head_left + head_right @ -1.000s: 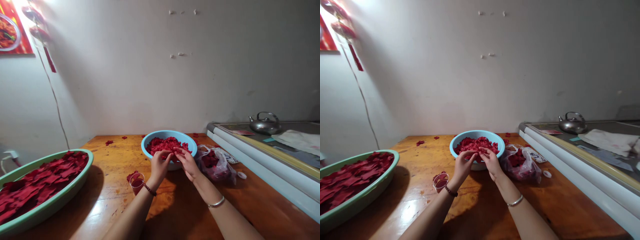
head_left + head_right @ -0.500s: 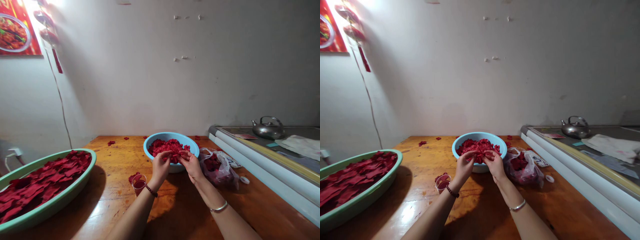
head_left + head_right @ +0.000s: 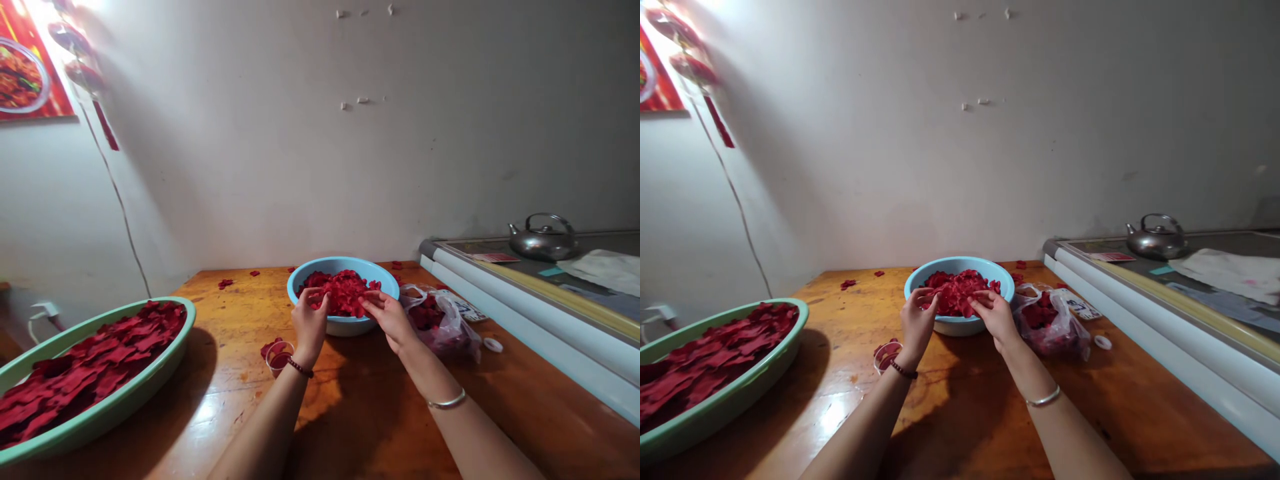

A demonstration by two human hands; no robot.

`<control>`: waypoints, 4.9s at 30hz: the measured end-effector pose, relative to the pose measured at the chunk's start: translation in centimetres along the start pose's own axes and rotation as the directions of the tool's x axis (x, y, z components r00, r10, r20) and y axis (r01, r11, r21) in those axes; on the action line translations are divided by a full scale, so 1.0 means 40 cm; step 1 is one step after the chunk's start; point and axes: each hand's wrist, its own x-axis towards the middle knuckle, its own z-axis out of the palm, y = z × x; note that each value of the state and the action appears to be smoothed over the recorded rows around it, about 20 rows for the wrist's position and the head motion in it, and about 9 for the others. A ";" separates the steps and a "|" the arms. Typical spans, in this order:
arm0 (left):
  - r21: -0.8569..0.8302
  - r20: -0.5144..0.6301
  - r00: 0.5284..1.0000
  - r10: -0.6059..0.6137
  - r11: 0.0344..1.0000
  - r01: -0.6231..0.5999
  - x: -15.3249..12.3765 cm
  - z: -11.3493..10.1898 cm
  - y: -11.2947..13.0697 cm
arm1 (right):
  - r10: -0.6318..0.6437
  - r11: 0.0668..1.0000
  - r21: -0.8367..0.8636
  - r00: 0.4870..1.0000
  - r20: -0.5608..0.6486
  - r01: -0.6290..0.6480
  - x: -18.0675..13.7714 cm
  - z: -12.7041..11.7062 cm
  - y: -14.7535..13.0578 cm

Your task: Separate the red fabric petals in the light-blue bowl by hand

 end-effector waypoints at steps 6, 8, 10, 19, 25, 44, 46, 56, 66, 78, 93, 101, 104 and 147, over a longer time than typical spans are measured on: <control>0.267 -0.017 0.988 0.153 0.953 -0.143 -0.006 0.002 0.003 | -0.058 0.995 -0.075 0.996 0.065 0.063 -0.005 0.006 0.007; 0.272 0.050 0.966 0.253 0.927 -0.257 -0.018 0.006 0.015 | -0.079 0.993 -0.080 0.992 0.099 0.087 -0.005 0.008 0.008; 0.234 0.164 0.939 0.302 0.913 -0.335 -0.032 0.012 0.026 | -0.093 0.991 -0.087 0.986 0.139 0.106 -0.005 0.009 0.009; 0.140 0.215 0.950 0.226 0.956 -0.259 -0.040 0.026 0.022 | -0.102 0.984 -0.124 0.979 0.178 0.125 -0.008 0.008 0.004; 0.049 0.117 0.992 0.044 0.998 -0.050 -0.015 0.015 0.014 | -0.078 0.995 -0.067 0.997 0.030 0.079 0.003 0.002 0.010; 0.216 0.180 0.956 0.232 0.939 -0.268 -0.063 0.034 0.037 | 0.041 0.999 -0.032 0.999 0.024 -0.041 -0.015 0.023 0.005; 0.143 0.135 0.969 0.209 0.963 -0.228 -0.054 0.033 0.027 | 0.090 0.996 -0.015 0.993 0.076 -0.089 -0.018 0.020 -0.004; 0.052 -0.012 0.992 0.126 0.991 -0.125 -0.040 0.030 -0.003 | 0.107 0.993 0.038 0.994 0.019 -0.108 -0.005 0.006 0.001; 0.493 -0.017 0.983 0.184 0.857 -0.152 -0.035 0.002 0.033 | -0.002 1.000 -0.020 0.996 -0.089 0.001 0.008 -0.001 0.014; 0.258 0.226 0.953 0.199 0.932 -0.256 -0.049 0.040 -0.002 | -0.016 0.996 -0.079 0.973 0.229 0.035 -0.013 0.006 -0.006; 0.003 0.178 0.981 0.071 0.997 -0.072 -0.032 0.033 0.011 | -0.013 1.000 0.005 1.000 -0.022 0.013 -0.007 0.008 -0.011; -0.059 0.147 0.988 0.056 0.997 -0.048 -0.033 0.032 0.008 | 0.210 0.961 0.183 0.978 -0.001 -0.206 -0.003 -0.008 -0.036; -0.080 0.144 0.987 0.066 0.995 -0.055 -0.034 0.034 0.007 | 0.201 0.968 0.139 0.977 0.071 -0.209 -0.006 -0.007 -0.038; 0.319 -0.003 1.000 -0.010 0.948 0.011 -0.001 0.003 0.004 | -0.283 0.890 -0.397 0.954 -0.099 0.223 0.024 -0.033 0.010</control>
